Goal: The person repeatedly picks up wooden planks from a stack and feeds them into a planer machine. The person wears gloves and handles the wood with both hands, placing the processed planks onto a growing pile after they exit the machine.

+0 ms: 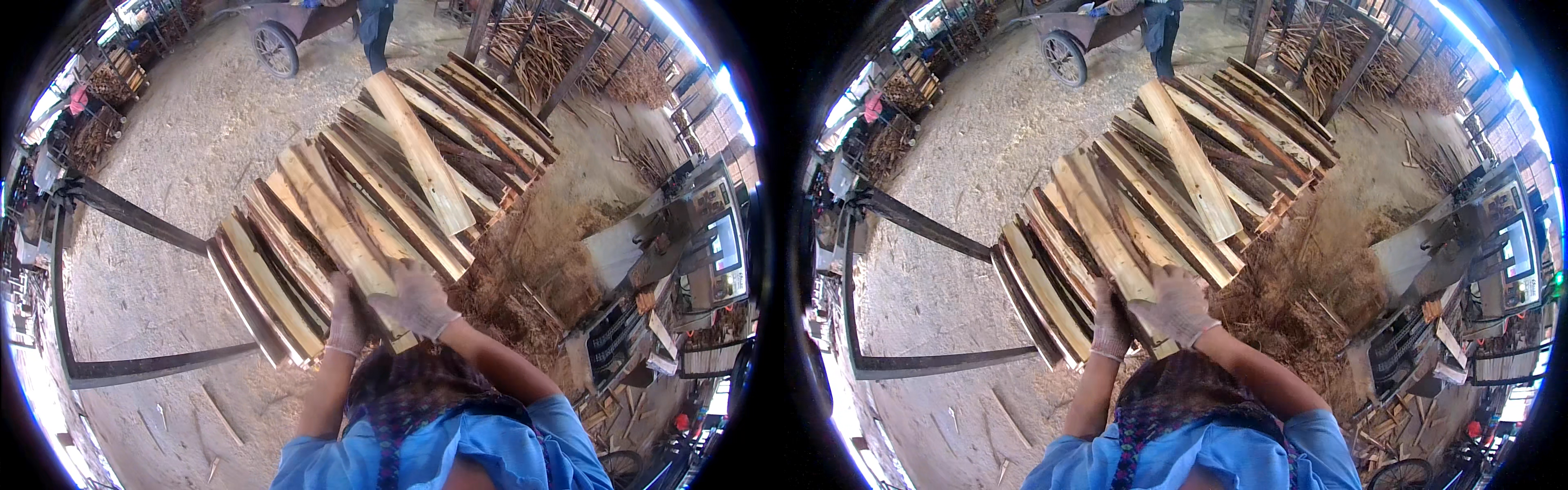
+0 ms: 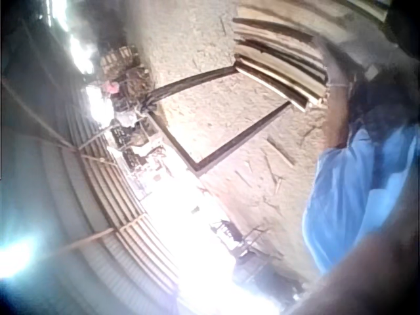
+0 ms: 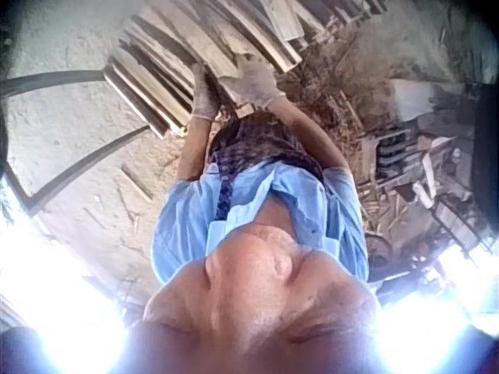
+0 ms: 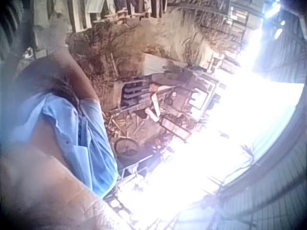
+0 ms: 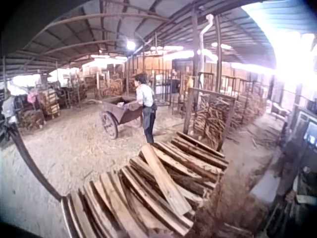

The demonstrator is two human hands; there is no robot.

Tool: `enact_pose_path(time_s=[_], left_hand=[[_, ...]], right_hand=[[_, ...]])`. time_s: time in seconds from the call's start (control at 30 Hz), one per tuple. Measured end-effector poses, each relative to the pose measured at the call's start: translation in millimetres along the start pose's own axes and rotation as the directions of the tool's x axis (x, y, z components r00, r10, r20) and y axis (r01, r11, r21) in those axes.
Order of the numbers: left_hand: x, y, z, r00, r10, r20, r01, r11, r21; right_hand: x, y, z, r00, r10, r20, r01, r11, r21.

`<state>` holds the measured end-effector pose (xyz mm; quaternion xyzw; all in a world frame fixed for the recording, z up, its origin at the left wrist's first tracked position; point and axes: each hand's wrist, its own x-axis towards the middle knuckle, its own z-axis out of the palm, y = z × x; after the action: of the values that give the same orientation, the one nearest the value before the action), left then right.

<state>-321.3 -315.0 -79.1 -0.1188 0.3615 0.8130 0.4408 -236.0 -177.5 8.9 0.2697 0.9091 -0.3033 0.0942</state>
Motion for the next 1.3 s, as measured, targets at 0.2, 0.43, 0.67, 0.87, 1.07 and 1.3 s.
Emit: enact_pose_path(time_s=[0.2,0.43,0.67,0.87,1.07,1.3], left_hand=[[-36.7,12.5,31.3,0.97,0.179,-0.165,-0.08,0.876,0.475],[-93.4,-26.1,55.8,0.954,0.237,0.183,-0.295,0.638,0.711],[-82.8,-101.6,150.5,0.857,0.007,0.515,-0.507,0.185,0.842],[-84.4,-198.9,238.3,0.727,-0.383,0.57,-0.624,-0.019,0.781],[-89.0,-335.2,317.2,0.403,-0.68,0.613,-0.804,0.057,0.592],[-61.3,-363.8,326.2,0.517,-0.698,0.495,-0.597,0.12,0.793]], right_hand=[[-2.5,28.1,-6.6,0.966,-0.252,0.048,0.248,0.965,0.085],[4.3,49.2,-2.9,0.984,-0.158,-0.077,0.128,0.347,0.929],[-83.1,136.0,-74.3,0.907,0.211,-0.365,0.341,0.141,0.929],[-182.1,247.5,-98.1,0.746,0.554,-0.369,0.348,0.147,0.926],[-311.1,364.4,-100.8,0.386,0.845,-0.369,0.643,0.041,0.765],[-440.1,567.5,-164.1,0.203,0.936,-0.287,0.69,0.071,0.721]])
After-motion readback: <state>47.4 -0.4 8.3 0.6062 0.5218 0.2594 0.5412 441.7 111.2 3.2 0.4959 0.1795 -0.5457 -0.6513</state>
